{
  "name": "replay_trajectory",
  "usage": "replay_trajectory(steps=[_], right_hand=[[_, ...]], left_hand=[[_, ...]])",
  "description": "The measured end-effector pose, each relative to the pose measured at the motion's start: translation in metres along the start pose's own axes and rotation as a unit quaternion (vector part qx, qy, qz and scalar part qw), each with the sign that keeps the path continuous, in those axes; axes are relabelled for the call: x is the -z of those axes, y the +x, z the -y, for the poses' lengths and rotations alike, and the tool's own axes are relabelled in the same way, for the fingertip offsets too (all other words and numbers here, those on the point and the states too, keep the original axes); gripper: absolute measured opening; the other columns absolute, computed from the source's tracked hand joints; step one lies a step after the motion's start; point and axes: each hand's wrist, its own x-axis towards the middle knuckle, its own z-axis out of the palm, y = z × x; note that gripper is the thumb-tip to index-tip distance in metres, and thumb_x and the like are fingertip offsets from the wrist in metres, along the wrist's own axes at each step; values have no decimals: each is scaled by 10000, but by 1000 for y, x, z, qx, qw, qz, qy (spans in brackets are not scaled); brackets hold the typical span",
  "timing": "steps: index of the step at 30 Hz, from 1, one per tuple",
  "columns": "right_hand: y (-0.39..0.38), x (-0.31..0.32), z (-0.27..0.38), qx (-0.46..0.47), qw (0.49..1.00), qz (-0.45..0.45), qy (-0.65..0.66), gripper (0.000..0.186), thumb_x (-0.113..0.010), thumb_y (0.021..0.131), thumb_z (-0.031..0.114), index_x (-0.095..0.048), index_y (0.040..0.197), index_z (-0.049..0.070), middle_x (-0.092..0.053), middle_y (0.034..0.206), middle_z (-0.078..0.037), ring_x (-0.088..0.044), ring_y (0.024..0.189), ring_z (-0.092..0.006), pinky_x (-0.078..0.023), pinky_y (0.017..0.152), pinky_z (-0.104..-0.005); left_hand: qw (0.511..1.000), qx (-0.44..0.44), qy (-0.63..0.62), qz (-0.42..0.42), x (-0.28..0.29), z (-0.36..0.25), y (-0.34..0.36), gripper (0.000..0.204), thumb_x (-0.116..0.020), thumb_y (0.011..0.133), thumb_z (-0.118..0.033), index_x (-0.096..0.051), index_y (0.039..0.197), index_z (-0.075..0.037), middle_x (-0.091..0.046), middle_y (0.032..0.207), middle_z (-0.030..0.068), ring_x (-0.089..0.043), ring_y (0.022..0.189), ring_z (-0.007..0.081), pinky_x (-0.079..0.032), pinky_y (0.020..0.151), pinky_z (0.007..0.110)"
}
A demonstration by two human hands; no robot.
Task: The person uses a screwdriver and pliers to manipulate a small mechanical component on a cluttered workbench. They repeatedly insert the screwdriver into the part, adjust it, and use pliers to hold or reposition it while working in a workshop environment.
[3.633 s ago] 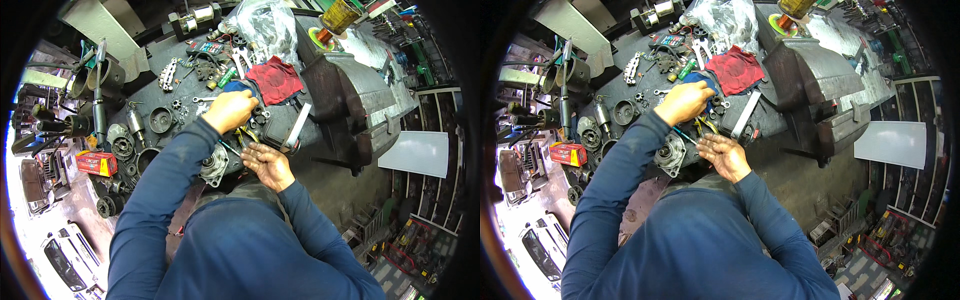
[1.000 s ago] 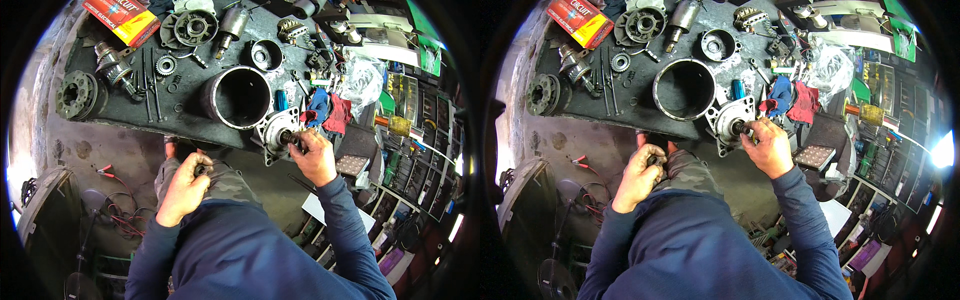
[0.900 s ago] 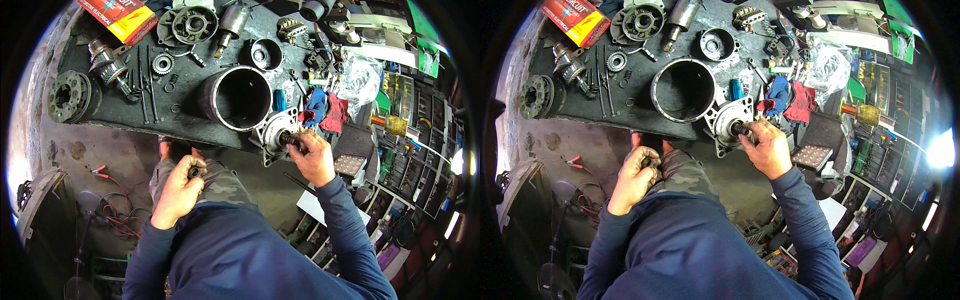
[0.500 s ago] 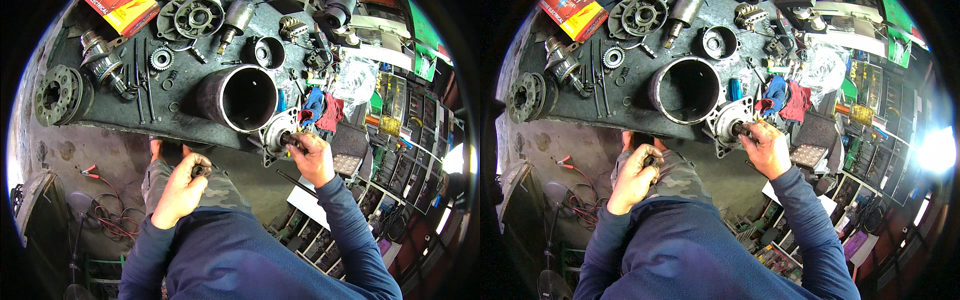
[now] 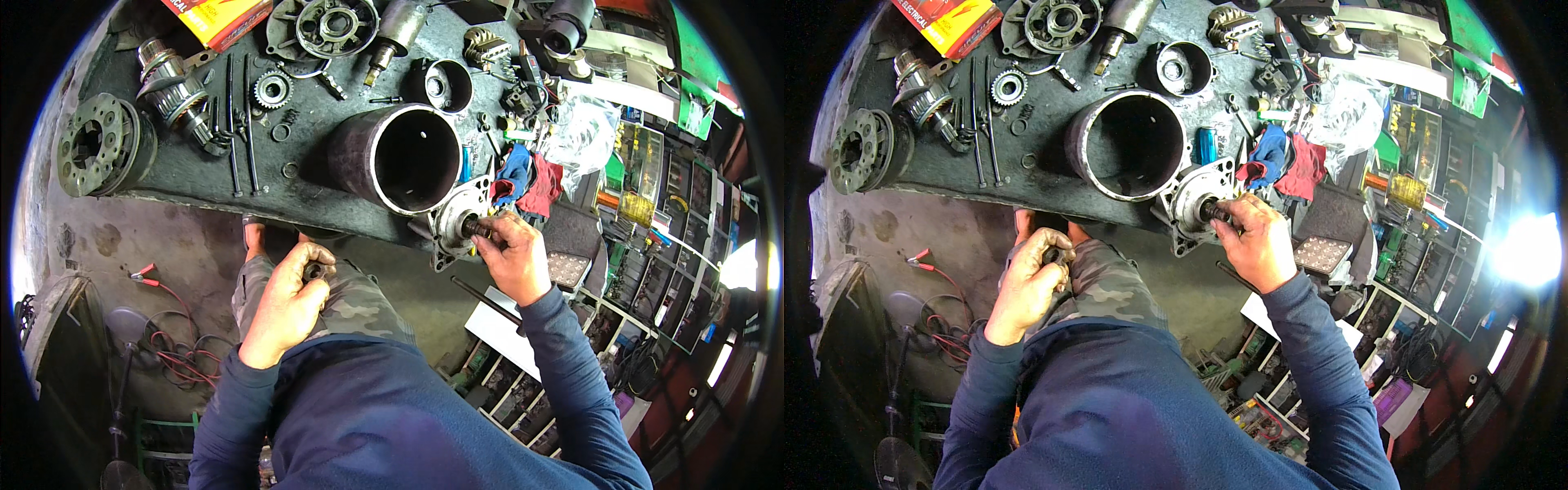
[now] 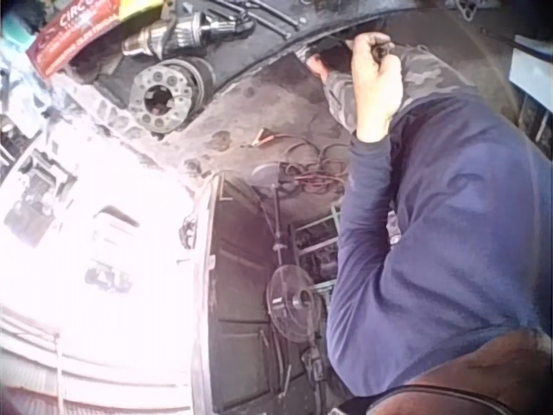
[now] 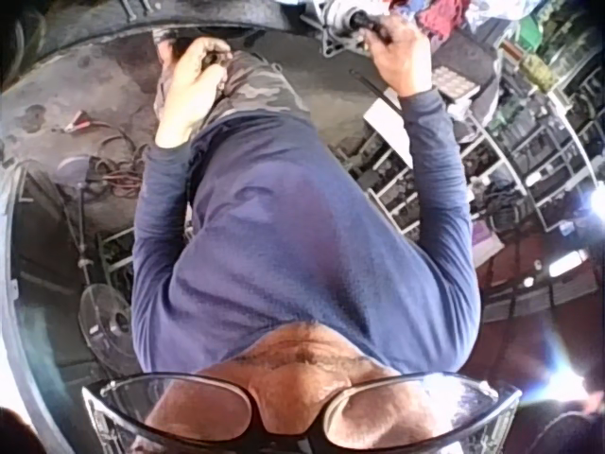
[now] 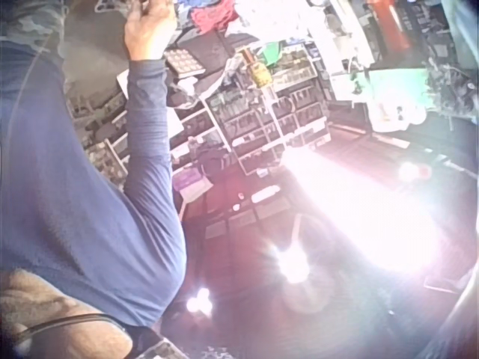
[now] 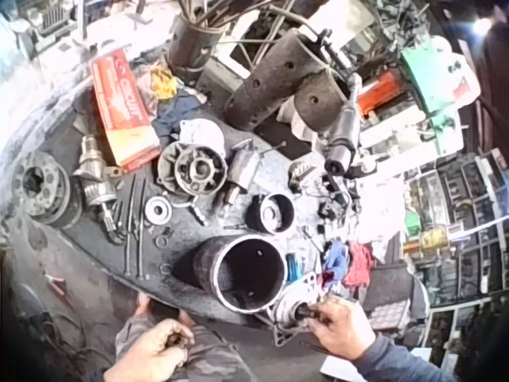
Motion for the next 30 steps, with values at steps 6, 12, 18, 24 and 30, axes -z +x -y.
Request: replay_trajectory(steps=[6,12,18,24,30], right_hand=[[5,1,2,10,999,34,-32,202,-807,847,73,-726,1018,-1,-693,873,-162,-699,785,-353,-558,717,-439],[2,-4,-1,16,999,21,-24,203,-793,861,60,-716,1038,-3,-699,888,-179,-702,814,-376,-559,736,-447],[-5,-15,-13,31,998,-29,49,229,-806,882,59,-725,1086,-8,-698,882,-151,-677,742,-282,-540,693,-387],[-11,-30,-30,5,988,-55,147,233,-808,889,109,-739,1088,12,-743,965,-160,-724,888,-329,-568,807,-405],[-16,-51,-44,37,973,-124,190,269,-834,860,145,-759,1100,50,-753,982,-127,-713,927,-328,-537,868,-428]], left_hand=[[999,-42,-5,6,-9,9,5,269,-504,874,50,-591,1122,-10,-597,953,26,-519,745,80,-459,670,253],[998,-18,-18,49,-14,1,5,335,-518,871,32,-608,1194,23,-639,1074,75,-603,1020,147,-495,920,293],[991,-58,-8,117,-50,-23,11,389,-530,936,48,-562,1318,-15,-607,1176,84,-611,856,127,-540,776,281],[989,-85,7,123,-98,-49,33,453,-718,957,48,-507,1353,-13,-683,1192,102,-701,1031,162,-589,891,317],[976,-194,83,58,-138,-39,48,465,-825,884,30,-559,1264,-4,-735,1145,105,-710,1054,141,-594,906,312]])
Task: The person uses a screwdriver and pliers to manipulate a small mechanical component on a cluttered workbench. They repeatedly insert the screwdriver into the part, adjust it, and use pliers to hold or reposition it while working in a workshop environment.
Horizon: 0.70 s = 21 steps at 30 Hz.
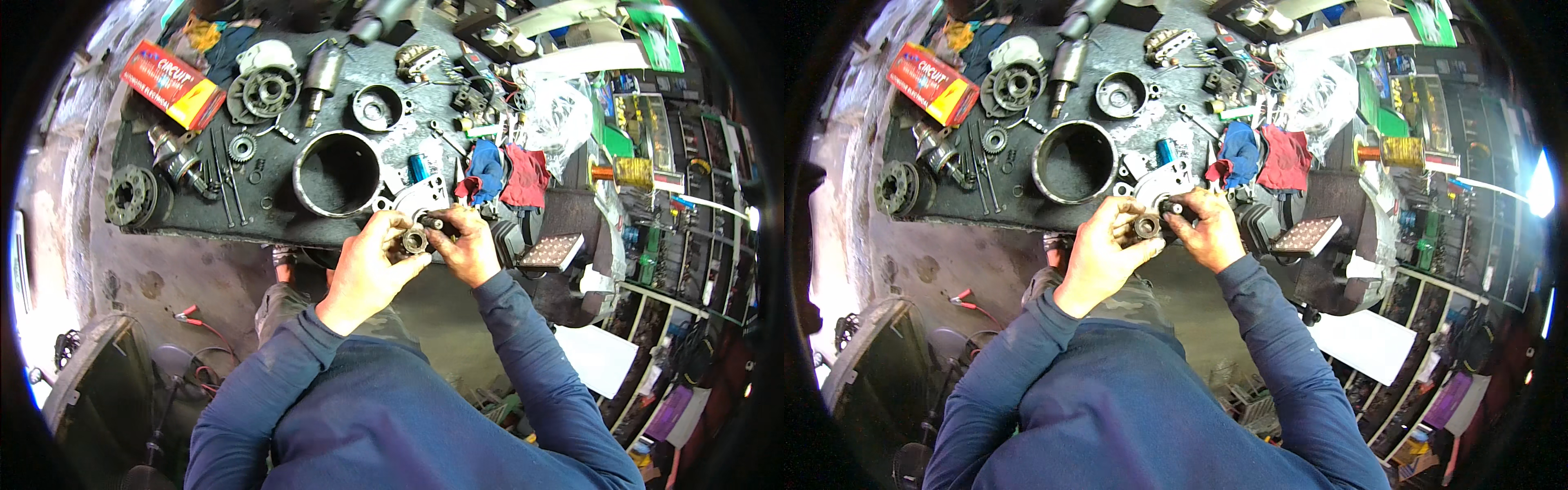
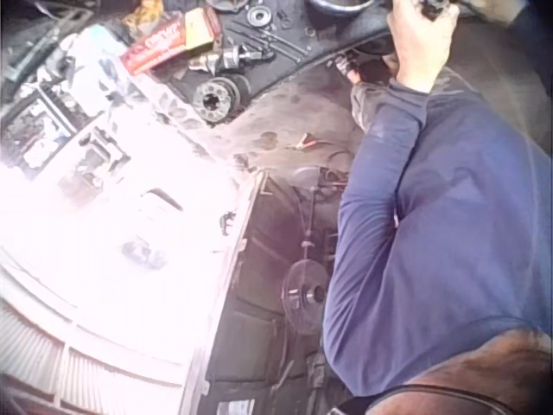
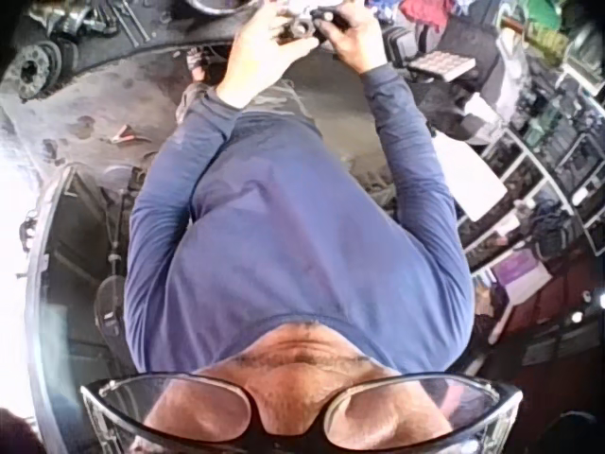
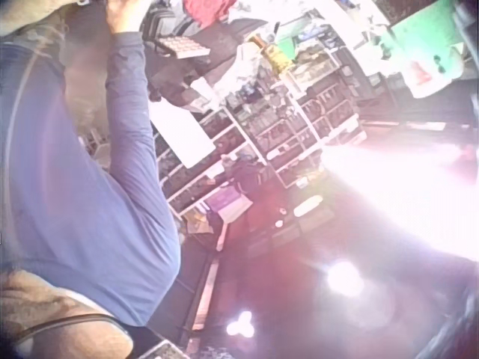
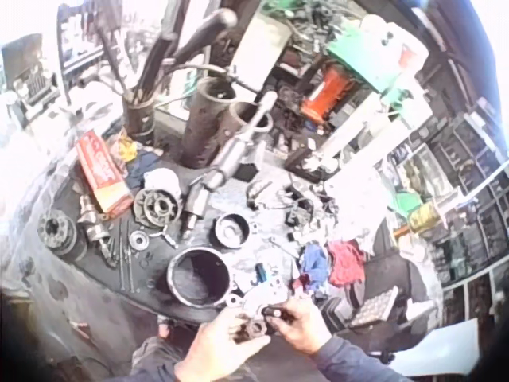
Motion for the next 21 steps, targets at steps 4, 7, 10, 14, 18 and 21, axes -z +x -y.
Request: replay_trajectory(steps=[4,7,10,14,18,21], right_hand=[[-2,-10,-10,46,996,-68,30,293,-838,789,113,-758,1063,50,-737,961,-121,-705,937,-345,-523,853,-438],[-4,-14,-15,46,995,-78,47,267,-819,760,74,-762,1019,46,-721,923,-130,-697,898,-356,-519,810,-458],[-7,-17,-18,66,991,-106,48,252,-830,750,86,-766,992,57,-719,930,-120,-689,887,-347,-496,822,-459],[-9,-22,-19,66,988,-122,71,260,-831,781,146,-768,1025,84,-712,955,-93,-673,923,-312,-459,846,-443],[-8,-28,-22,67,986,-135,68,290,-844,797,201,-766,1057,97,-698,969,-74,-664,967,-292,-433,881,-434],[-10,-31,-24,70,986,-137,60,272,-847,815,226,-760,1039,101,-690,968,-74,-654,956,-293,-425,863,-438]], left_hand=[[957,-201,210,2,-13,8,19,514,-844,863,15,-600,1315,-1,-751,1205,133,-732,1119,199,-594,962,351],[946,-218,239,14,-21,11,29,526,-857,861,-11,-602,1321,-2,-736,1256,144,-729,1157,228,-587,993,368],[957,-192,217,16,-29,9,31,526,-866,864,-29,-580,1303,17,-722,1274,158,-721,1178,229,-583,999,370],[961,-146,232,-25,-34,-1,25,529,-877,856,-34,-555,1272,26,-723,1210,161,-720,1128,216,-587,958,352],[952,-102,280,-68,-31,-13,19,482,-889,846,-26,-558,1193,17,-720,1096,141,-713,994,162,-591,856,307],[964,-22,247,-93,-30,-16,17,440,-908,830,-50,-606,1142,20,-756,993,127,-717,899,78,-583,758,254]])
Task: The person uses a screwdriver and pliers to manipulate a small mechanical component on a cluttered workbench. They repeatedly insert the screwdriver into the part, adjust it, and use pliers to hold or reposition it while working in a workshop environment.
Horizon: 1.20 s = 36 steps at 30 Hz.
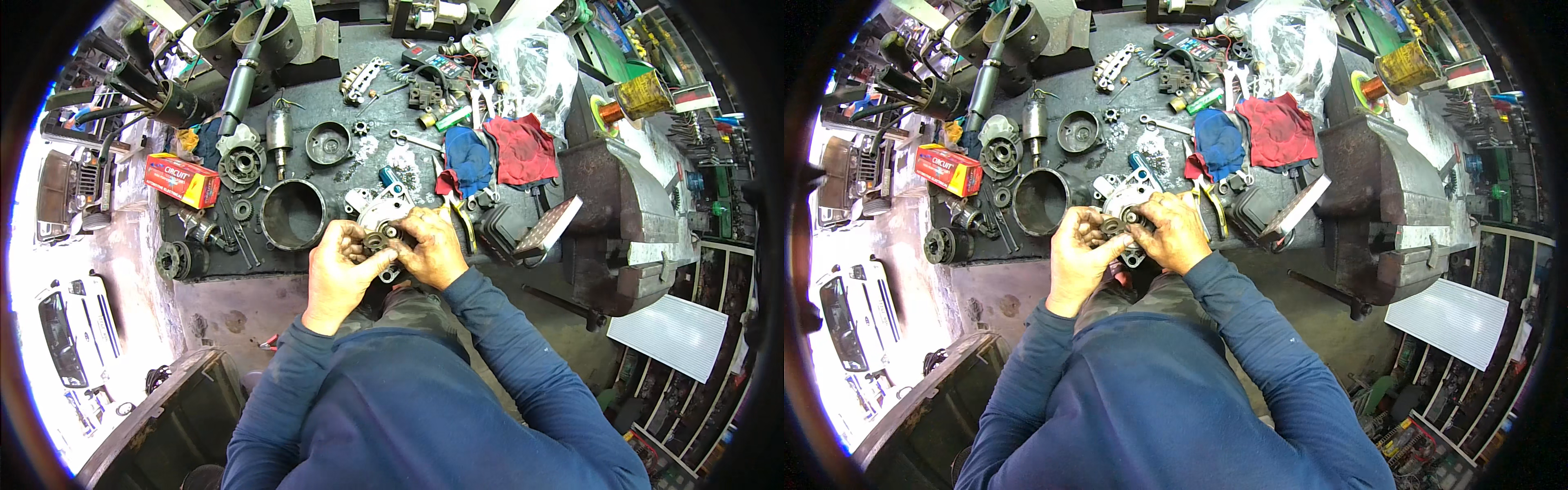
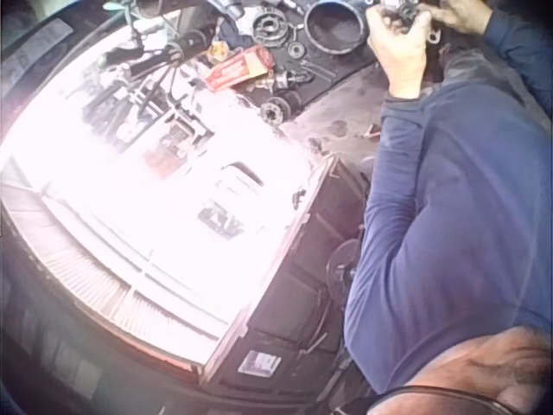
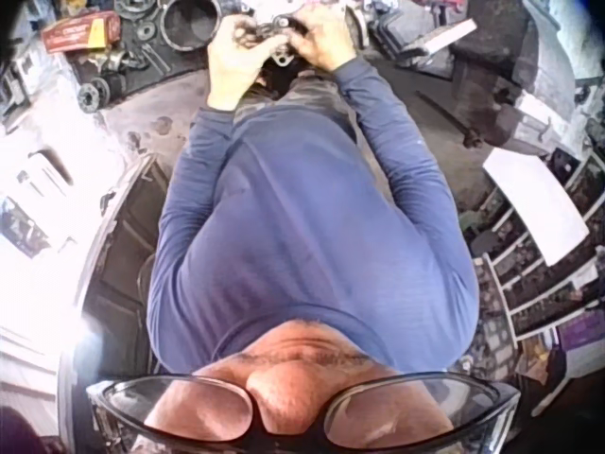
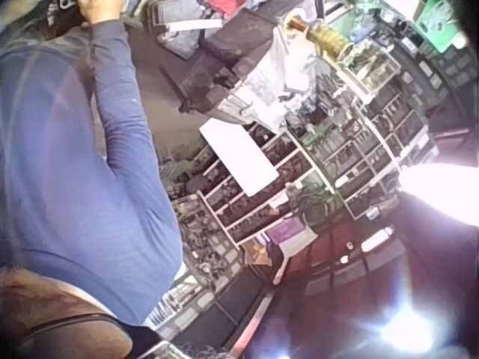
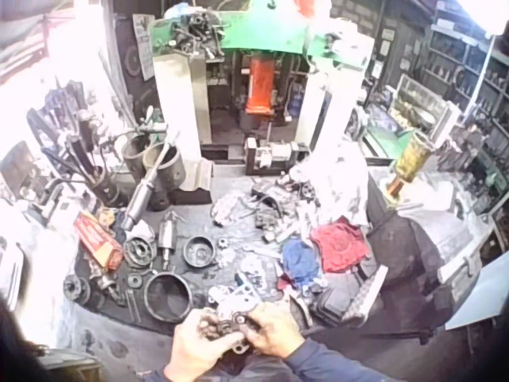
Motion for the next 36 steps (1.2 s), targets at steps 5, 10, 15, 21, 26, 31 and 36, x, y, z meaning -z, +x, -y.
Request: replay_trajectory(steps=[5,10,15,21,26,31,36], right_hand=[[-1,-2,-1,8,1000,-14,5,262,-844,823,227,-753,1033,100,-688,958,-81,-649,926,-298,-419,852,-442],[0,-7,-4,25,999,-33,28,277,-840,785,200,-734,1017,91,-684,949,-85,-650,922,-305,-411,841,-444],[-3,-14,-3,13,999,-44,-3,274,-807,721,163,-695,960,89,-675,964,-79,-646,932,-310,-405,865,-464],[-6,-15,-2,19,998,-61,-25,304,-828,718,214,-704,975,112,-666,1015,-55,-613,984,-282,-393,885,-471],[-8,-18,-7,14,997,-68,-16,352,-847,696,234,-715,1004,124,-664,1019,-50,-606,989,-284,-389,892,-481],[-9,-18,-7,15,998,-67,-12,343,-849,713,206,-727,1019,112,-674,1014,-56,-615,984,-285,-398,886,-472],[-1,9,-4,-26,998,51,36,391,-801,813,112,-746,1196,54,-696,981,-108,-631,960,-303,-468,864,-423]], left_hand=[[998,-34,-42,-16,-2,-3,-1,410,-874,847,-14,-679,1203,48,-723,1040,96,-707,867,99,-571,724,266],[961,-196,192,11,-6,-15,9,487,-872,795,-39,-691,1241,32,-654,991,90,-627,762,154,-547,716,294],[945,-154,290,14,-16,-27,25,410,-902,728,-63,-703,1082,-4,-641,935,105,-615,725,198,-543,680,330],[957,-105,258,79,-6,-28,22,389,-867,804,-85,-690,1142,-8,-659,1013,142,-688,834,286,-576,734,362],[966,-139,217,35,-15,-17,13,387,-830,846,-85,-696,1196,11,-711,1082,163,-720,915,306,-585,797,372],[967,-132,216,-2,-19,-21,15,359,-835,815,-45,-745,1156,26,-744,981,145,-706,783,216,-574,764,341],[929,-136,344,32,-19,-31,23,373,-857,778,-59,-754,1125,30,-748,985,173,-737,817,284,-590,781,372]])
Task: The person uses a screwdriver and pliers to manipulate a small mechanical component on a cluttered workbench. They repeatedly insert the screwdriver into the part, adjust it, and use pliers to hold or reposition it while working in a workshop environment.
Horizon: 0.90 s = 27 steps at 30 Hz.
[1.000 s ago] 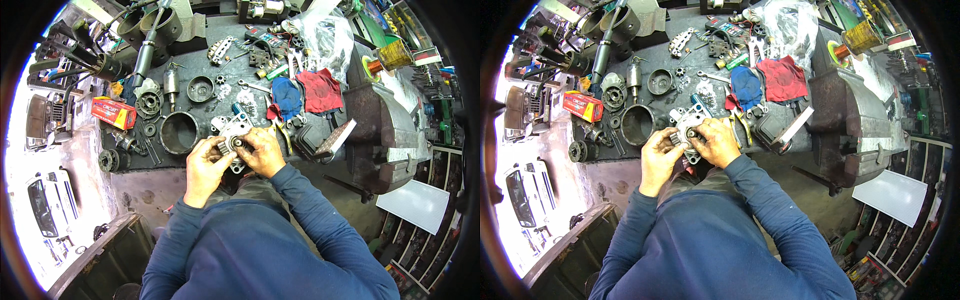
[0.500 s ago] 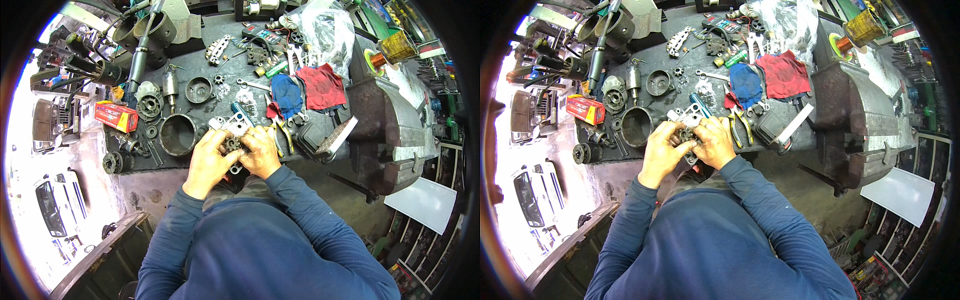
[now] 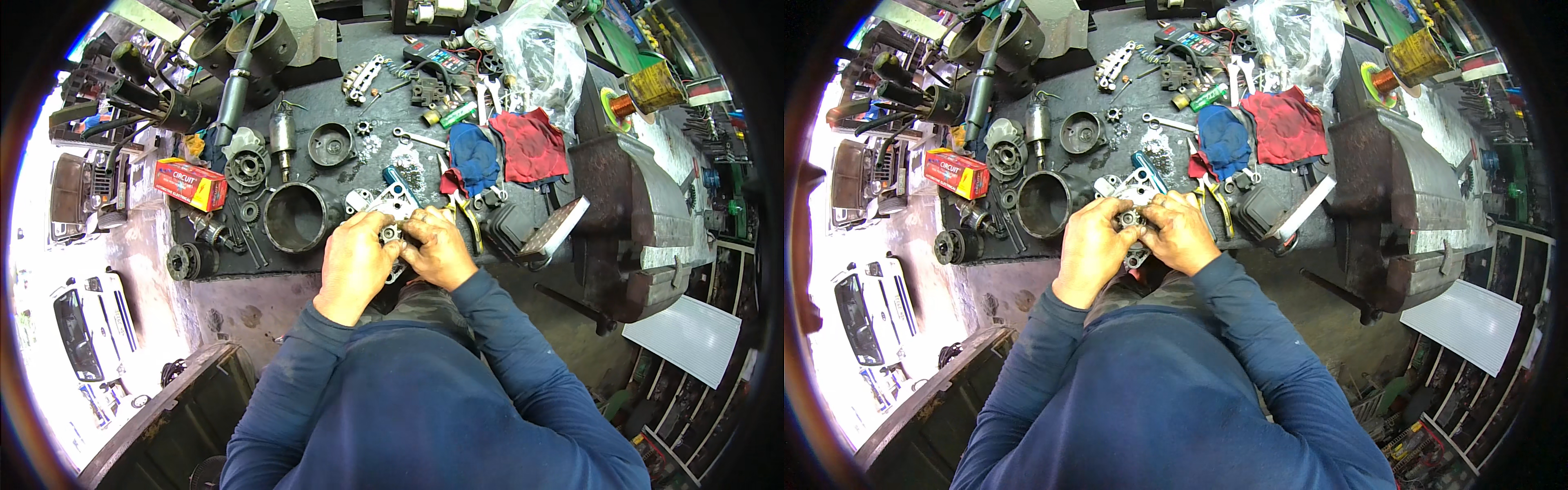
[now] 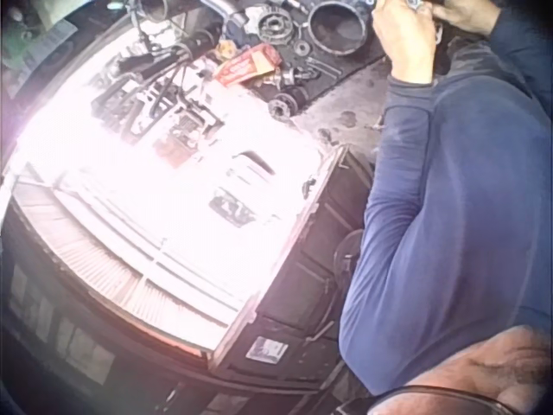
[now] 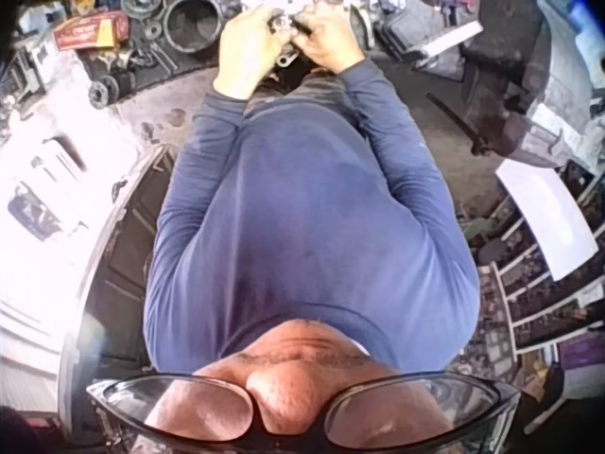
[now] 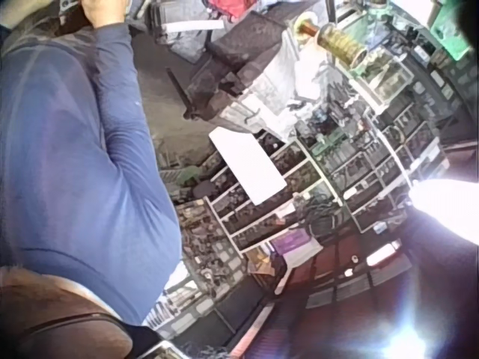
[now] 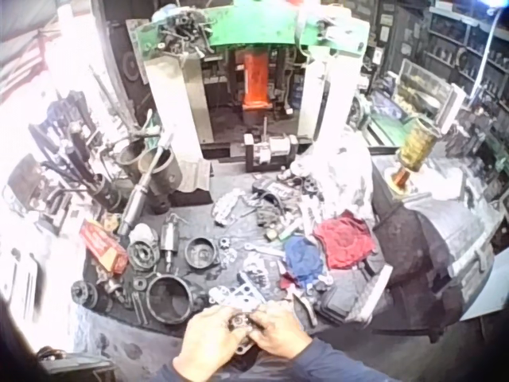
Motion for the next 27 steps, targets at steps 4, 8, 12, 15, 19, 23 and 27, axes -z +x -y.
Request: replay_trajectory(steps=[4,8,12,15,19,23,27], right_hand=[[3,21,13,-182,949,3,259,328,-645,963,7,-704,1285,-8,-729,1006,-180,-684,873,-297,-555,830,-414],[14,19,18,-136,959,23,246,215,-668,1048,149,-681,1144,-43,-728,950,-135,-659,896,-161,-543,820,-352],[24,11,16,-212,955,8,206,258,-713,1004,190,-679,1113,-42,-749,960,-217,-747,879,-276,-570,798,-399],[25,8,18,-275,943,86,163,277,-726,1004,182,-665,1132,-57,-726,896,-186,-691,815,-201,-559,769,-374],[21,5,18,-277,917,42,283,299,-741,1016,175,-661,1152,-78,-715,930,-100,-614,840,-134,-541,764,-344],[19,5,13,-279,923,64,256,402,-747,1017,202,-663,1275,-95,-767,1060,-159,-677,975,-154,-561,873,-329],[25,11,15,-290,914,91,267,327,-697,1050,187,-683,1251,-71,-770,1068,-156,-671,962,-148,-557,877,-326]], left_hand=[[998,-17,-64,10,2,8,2,379,-868,773,-72,-756,1121,27,-761,1051,169,-748,925,316,-591,850,376],[993,-87,-55,-56,-12,21,-2,390,-878,757,-90,-766,1127,-32,-757,1178,136,-699,1093,337,-542,985,430],[994,-60,-41,-77,-26,34,-8,436,-879,732,-91,-772,1155,-75,-742,1271,95,-603,1235,339,-481,1092,455],[994,-50,-78,-60,-29,41,-7,458,-882,727,-106,-772,1171,-82,-747,1278,80,-602,1246,332,-474,1106,454],[995,-43,-78,-48,-29,43,-10,446,-878,761,-159,-773,1188,-83,-745,1311,81,-596,1285,332,-455,1116,463],[993,-61,-95,-37,-26,49,-11,440,-876,817,-191,-766,1218,-48,-742,1334,107,-594,1333,328,-445,1155,450],[990,-103,-86,-40,-25,56,-10,378,-803,913,-237,-754,1246,-66,-741,1327,115,-600,1329,357,-446,1124,465]])
